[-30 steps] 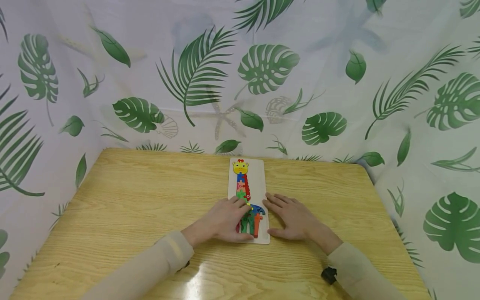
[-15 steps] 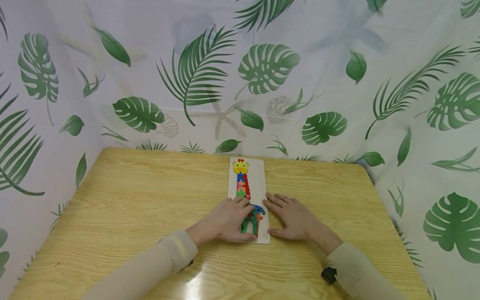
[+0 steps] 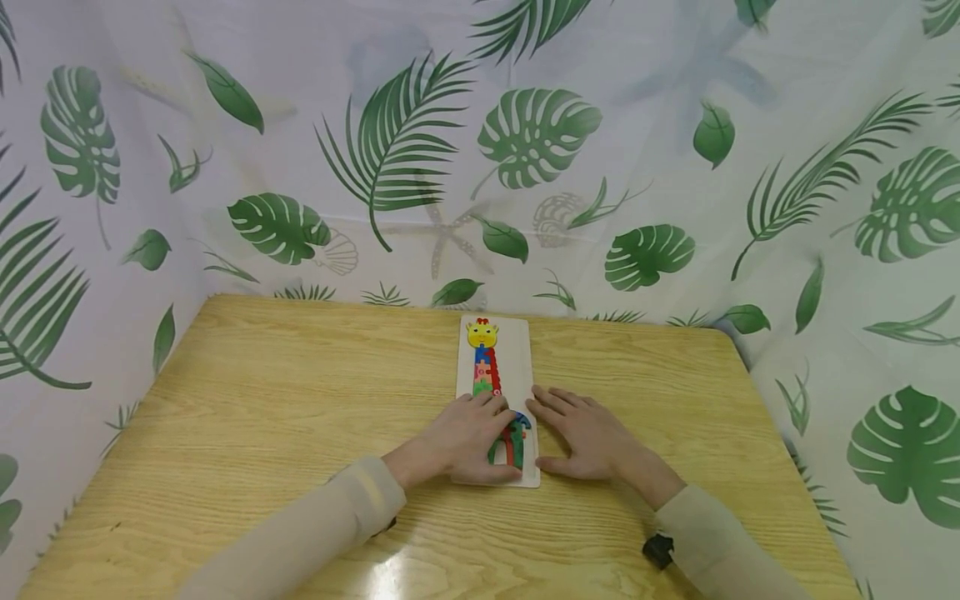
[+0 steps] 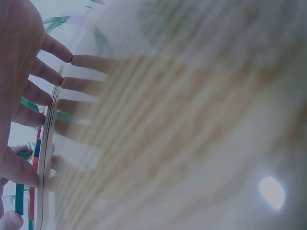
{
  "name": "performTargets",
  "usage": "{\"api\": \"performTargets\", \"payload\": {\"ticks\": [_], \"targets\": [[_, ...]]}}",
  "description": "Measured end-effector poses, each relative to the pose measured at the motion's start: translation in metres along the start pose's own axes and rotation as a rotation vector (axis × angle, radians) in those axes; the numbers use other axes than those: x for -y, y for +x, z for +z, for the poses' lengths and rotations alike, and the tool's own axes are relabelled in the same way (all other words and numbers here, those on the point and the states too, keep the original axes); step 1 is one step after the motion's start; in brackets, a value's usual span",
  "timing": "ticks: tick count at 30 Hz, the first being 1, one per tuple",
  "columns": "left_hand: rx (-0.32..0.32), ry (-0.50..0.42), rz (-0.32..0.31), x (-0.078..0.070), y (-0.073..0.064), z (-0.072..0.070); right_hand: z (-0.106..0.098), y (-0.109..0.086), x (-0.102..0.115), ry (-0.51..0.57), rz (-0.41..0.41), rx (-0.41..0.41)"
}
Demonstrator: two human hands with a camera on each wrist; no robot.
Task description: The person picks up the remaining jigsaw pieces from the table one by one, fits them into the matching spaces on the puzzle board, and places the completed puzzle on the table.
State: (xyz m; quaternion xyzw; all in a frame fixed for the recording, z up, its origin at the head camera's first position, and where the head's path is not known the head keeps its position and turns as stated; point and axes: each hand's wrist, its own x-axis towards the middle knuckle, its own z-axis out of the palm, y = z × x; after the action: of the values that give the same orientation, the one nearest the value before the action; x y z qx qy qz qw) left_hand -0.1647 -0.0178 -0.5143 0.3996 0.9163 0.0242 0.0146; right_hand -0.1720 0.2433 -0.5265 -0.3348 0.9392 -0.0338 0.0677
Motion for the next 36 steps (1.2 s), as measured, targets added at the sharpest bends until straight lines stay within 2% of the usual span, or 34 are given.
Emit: {"api": "performTargets", "payload": {"ticks": [13,21,36], "targets": [[0.021,0.032,0.003,-0.004,0.006,0.003,-0.002,0.0,0.001,-0.003,-0.01,-0.008],[0.0,0.066,0.016,-0.004,0.007,0.005,-0.003,0.0,0.002,0.003,-0.004,0.002],[0.0,0.084,0.026,-0.007,0.011,0.008,0.001,0.0,-0.001,-0.01,-0.004,-0.001]]}}
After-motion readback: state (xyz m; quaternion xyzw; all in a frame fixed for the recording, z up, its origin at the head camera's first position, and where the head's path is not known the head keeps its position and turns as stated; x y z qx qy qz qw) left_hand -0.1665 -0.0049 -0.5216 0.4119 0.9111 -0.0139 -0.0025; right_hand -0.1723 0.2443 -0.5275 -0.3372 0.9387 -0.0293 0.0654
